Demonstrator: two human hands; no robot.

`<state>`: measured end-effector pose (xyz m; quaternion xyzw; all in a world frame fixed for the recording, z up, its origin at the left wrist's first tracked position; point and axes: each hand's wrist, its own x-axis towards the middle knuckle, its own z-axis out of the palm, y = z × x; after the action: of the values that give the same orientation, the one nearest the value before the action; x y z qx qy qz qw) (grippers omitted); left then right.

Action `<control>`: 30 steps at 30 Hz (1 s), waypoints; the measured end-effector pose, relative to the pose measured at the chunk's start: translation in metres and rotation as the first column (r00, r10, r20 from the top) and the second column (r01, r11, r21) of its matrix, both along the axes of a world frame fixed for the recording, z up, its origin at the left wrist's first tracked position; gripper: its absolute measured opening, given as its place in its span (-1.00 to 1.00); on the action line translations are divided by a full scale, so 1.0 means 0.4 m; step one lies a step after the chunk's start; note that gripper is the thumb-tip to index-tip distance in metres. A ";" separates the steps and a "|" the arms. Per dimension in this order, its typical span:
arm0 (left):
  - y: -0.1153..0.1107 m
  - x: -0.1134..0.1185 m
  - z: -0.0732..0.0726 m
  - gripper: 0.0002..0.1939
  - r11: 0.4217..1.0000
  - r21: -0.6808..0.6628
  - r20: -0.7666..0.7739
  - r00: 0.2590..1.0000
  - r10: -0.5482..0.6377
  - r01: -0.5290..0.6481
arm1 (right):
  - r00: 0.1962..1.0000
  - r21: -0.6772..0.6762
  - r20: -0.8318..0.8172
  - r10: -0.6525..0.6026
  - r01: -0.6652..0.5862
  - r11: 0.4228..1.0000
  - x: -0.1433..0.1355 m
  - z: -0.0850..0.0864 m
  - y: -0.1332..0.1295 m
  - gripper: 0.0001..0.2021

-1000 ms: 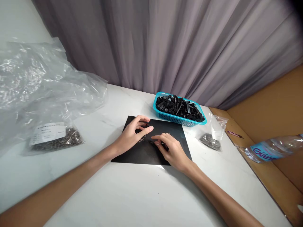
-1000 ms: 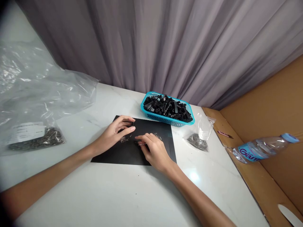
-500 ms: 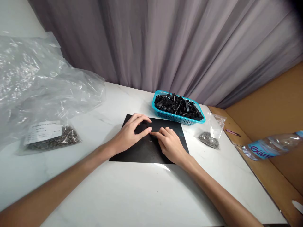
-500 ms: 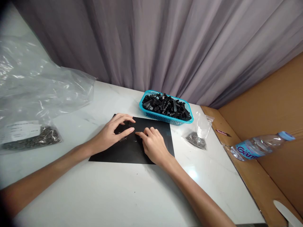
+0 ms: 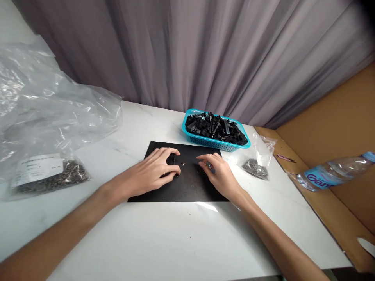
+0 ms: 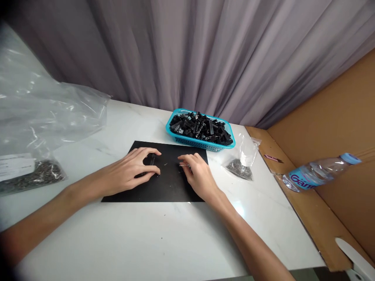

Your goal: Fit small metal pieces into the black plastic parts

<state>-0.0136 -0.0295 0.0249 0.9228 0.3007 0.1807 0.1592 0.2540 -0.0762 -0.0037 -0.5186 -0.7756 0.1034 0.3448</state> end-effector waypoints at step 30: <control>-0.021 0.049 -0.012 -0.71 0.951 -0.301 0.372 0.909 0.190 -0.075 | 0.952 -0.151 -0.306 -0.020 -0.028 0.988 -0.027 0.019 -0.033 -0.86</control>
<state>0.0060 -0.0380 0.0202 0.8124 0.3473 0.3296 0.3328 0.2434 -0.0893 0.0037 -0.5196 -0.7035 0.2425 0.4199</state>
